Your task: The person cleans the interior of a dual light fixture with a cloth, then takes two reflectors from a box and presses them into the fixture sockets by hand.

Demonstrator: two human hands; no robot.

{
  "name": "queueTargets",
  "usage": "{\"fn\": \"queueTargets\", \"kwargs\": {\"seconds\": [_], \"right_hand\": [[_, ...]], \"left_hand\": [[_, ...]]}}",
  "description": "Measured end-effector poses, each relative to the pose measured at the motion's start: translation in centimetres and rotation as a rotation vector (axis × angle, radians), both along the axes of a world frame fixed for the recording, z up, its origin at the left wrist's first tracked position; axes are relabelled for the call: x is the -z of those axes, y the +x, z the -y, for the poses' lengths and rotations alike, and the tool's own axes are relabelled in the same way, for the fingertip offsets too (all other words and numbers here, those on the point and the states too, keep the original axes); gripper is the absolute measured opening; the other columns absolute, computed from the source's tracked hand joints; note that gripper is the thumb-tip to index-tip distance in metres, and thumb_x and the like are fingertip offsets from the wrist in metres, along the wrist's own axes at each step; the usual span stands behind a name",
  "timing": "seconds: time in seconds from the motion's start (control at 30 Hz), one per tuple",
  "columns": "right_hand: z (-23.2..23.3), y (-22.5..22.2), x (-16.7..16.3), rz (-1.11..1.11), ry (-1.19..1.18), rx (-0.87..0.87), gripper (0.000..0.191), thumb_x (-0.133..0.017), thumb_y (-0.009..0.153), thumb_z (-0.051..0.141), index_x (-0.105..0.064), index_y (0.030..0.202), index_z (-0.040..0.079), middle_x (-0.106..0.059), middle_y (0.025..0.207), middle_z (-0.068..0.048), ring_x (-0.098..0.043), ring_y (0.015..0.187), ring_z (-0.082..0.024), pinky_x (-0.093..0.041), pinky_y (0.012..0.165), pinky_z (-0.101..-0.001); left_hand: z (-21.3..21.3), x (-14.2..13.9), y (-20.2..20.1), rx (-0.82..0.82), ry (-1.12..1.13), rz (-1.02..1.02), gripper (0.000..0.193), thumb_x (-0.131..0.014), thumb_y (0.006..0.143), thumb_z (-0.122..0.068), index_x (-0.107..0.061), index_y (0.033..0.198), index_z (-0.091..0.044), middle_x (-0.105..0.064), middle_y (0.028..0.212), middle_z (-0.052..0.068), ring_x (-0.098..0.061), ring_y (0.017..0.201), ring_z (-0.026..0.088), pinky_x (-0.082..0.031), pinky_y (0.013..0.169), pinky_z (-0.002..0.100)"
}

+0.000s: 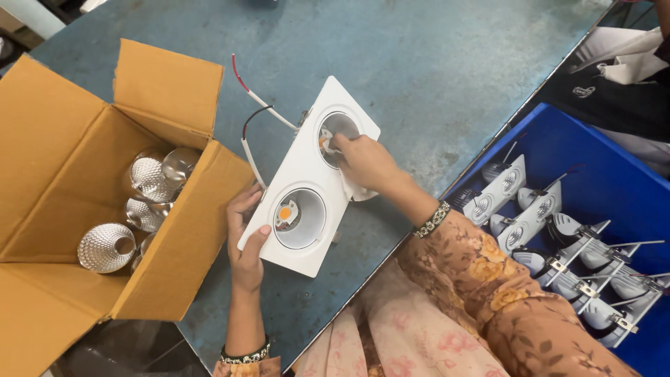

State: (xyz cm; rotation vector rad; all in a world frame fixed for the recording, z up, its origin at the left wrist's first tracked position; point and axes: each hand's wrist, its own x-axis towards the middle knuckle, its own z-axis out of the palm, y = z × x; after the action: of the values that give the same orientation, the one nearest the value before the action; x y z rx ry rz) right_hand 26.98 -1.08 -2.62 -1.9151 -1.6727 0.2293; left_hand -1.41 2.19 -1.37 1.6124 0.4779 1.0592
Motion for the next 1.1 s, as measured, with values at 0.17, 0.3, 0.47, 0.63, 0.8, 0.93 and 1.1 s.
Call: {"fn": "queueTargets", "kwargs": {"seconds": [0.17,0.3,0.47,0.63,0.8,0.93,1.1], "right_hand": [[0.6,1.1,0.1,-0.196,0.019,-0.043,0.024,-0.064,0.089,0.015,-0.065,0.111,0.007,-0.073,0.082,-0.018,-0.073,0.076,-0.036,-0.056,0.070,-0.0453],[0.7,0.1,0.8,-0.871,0.306,0.121,0.020,-0.060,0.099,0.011,-0.065,0.117,0.006,-0.075,0.096,-0.017,-0.073,0.080,-0.040,-0.056,0.064,-0.0428],[0.4,-2.4,1.5,-0.240,0.462,0.190,0.024,-0.060,0.093,0.005,-0.067,0.116,0.008,-0.074,0.099,-0.012,-0.069,0.096,-0.029,-0.048,0.091,-0.0439],[1.3,-2.9,1.6,-0.056,0.340,0.148,0.027,-0.057,0.090,0.002,-0.066,0.115,0.008,-0.074,0.103,-0.005,-0.063,0.115,-0.023,-0.031,0.105,-0.0493],[1.7,-2.6,1.8,0.030,0.415,0.099,0.032,-0.058,0.091,0.002,-0.066,0.120,0.012,-0.071,0.112,-0.007,-0.062,0.118,-0.021,-0.030,0.104,-0.0493],[1.7,-2.4,1.8,0.025,0.361,0.092,0.034,-0.058,0.090,0.002,-0.066,0.121,0.013,-0.072,0.110,-0.004,-0.061,0.120,-0.020,-0.030,0.104,-0.0497],[1.9,-2.5,1.6,0.057,0.351,0.088,0.026,-0.057,0.093,0.003,-0.063,0.116,0.011,-0.072,0.118,-0.002,-0.056,0.130,-0.021,-0.029,0.104,-0.0503]], "left_hand": [[0.0,0.1,0.0,0.015,-0.024,0.014,0.053,-0.057,0.091,-0.017,-0.047,0.139,0.003,-0.045,0.156,0.025,-0.045,0.145,0.032,-0.031,0.125,0.044],[-0.1,0.2,-0.1,0.031,-0.022,0.023,0.055,-0.056,0.090,-0.017,-0.046,0.140,0.003,-0.045,0.156,0.025,-0.046,0.143,0.031,-0.032,0.125,0.044],[0.0,0.1,-0.1,0.027,-0.027,0.020,0.053,-0.056,0.091,-0.016,-0.047,0.139,0.003,-0.045,0.156,0.025,-0.045,0.146,0.032,-0.031,0.126,0.044],[0.3,-0.2,0.0,0.013,-0.040,0.011,0.054,-0.057,0.090,-0.018,-0.047,0.139,0.003,-0.044,0.156,0.026,-0.043,0.147,0.033,-0.030,0.126,0.045],[0.5,-0.3,0.0,-0.002,-0.047,0.004,0.054,-0.058,0.090,-0.018,-0.048,0.138,0.003,-0.045,0.155,0.026,-0.044,0.147,0.033,-0.030,0.126,0.044],[0.6,-0.4,-0.1,-0.014,-0.029,-0.017,0.054,-0.057,0.089,-0.018,-0.049,0.138,0.004,-0.044,0.155,0.026,-0.043,0.149,0.034,-0.029,0.126,0.045],[0.6,-0.3,-0.2,-0.009,-0.033,-0.020,0.054,-0.057,0.090,-0.019,-0.049,0.138,0.004,-0.044,0.155,0.026,-0.043,0.147,0.034,-0.030,0.126,0.045]]}}
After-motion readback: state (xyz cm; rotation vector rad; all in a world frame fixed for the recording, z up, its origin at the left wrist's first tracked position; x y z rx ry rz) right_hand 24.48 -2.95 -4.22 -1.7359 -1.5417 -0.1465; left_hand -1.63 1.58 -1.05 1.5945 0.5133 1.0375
